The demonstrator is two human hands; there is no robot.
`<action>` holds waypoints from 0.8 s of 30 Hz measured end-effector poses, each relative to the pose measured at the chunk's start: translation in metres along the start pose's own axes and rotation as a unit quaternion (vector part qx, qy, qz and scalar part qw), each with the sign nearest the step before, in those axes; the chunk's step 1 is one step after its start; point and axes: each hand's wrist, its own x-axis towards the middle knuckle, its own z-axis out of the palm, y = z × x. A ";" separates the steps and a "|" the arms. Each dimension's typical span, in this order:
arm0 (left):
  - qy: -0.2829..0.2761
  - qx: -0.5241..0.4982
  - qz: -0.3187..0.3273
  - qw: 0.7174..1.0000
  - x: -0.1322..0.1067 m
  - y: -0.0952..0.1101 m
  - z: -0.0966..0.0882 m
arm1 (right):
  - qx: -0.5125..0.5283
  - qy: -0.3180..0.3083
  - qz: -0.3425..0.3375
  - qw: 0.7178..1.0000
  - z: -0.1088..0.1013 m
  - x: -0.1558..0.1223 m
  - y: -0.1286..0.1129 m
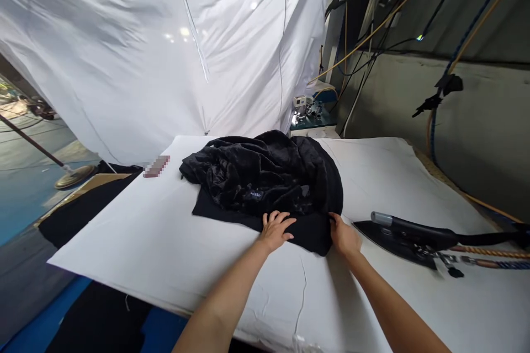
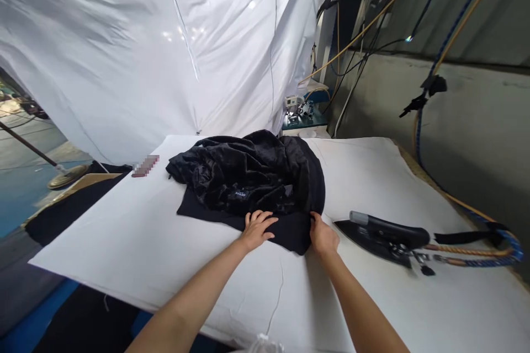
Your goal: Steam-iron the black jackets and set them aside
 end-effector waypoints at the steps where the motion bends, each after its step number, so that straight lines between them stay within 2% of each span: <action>1: -0.011 -0.003 -0.009 1.000 0.001 0.002 0.000 | -0.007 0.008 -0.003 1.000 -0.003 -0.002 -0.001; 4: -0.055 -0.003 -0.020 0.998 0.004 0.007 0.000 | -0.067 0.094 -0.013 0.993 -0.012 -0.010 -0.009; 6: -0.077 -0.003 -0.021 0.997 0.007 0.009 -0.001 | -0.100 0.157 -0.071 0.980 -0.014 -0.016 -0.018; 7: -0.085 -0.005 -0.020 0.996 0.007 0.009 -0.003 | -0.103 0.160 -0.128 0.973 -0.012 -0.019 -0.022; 9: -0.091 -0.011 -0.014 0.996 0.008 0.009 -0.005 | -0.099 0.117 -0.255 0.955 -0.001 -0.022 -0.029; 10: -0.089 -0.014 -0.010 0.996 0.007 0.009 -0.006 | -0.102 0.090 -0.294 0.946 0.007 -0.022 -0.031; 11: -0.087 -0.017 -0.007 0.996 0.007 0.009 -0.007 | -0.109 0.075 -0.305 0.943 0.016 -0.022 -0.032; 14: -0.079 -0.026 -0.009 0.996 0.005 0.009 -0.009 | -0.138 0.092 -0.241 0.956 0.046 -0.019 -0.029; 17: -0.080 -0.031 -0.015 0.996 0.003 0.010 -0.010 | -0.155 0.105 -0.203 0.961 0.065 -0.019 -0.023; 21: -0.081 -0.034 -0.010 0.996 0.002 0.011 -0.013 | -0.153 0.121 -0.198 0.961 0.074 -0.022 -0.020; 24: -0.082 -0.040 -0.007 0.996 0.003 0.010 -0.013 | -0.136 0.083 -0.202 0.966 0.065 -0.015 -0.023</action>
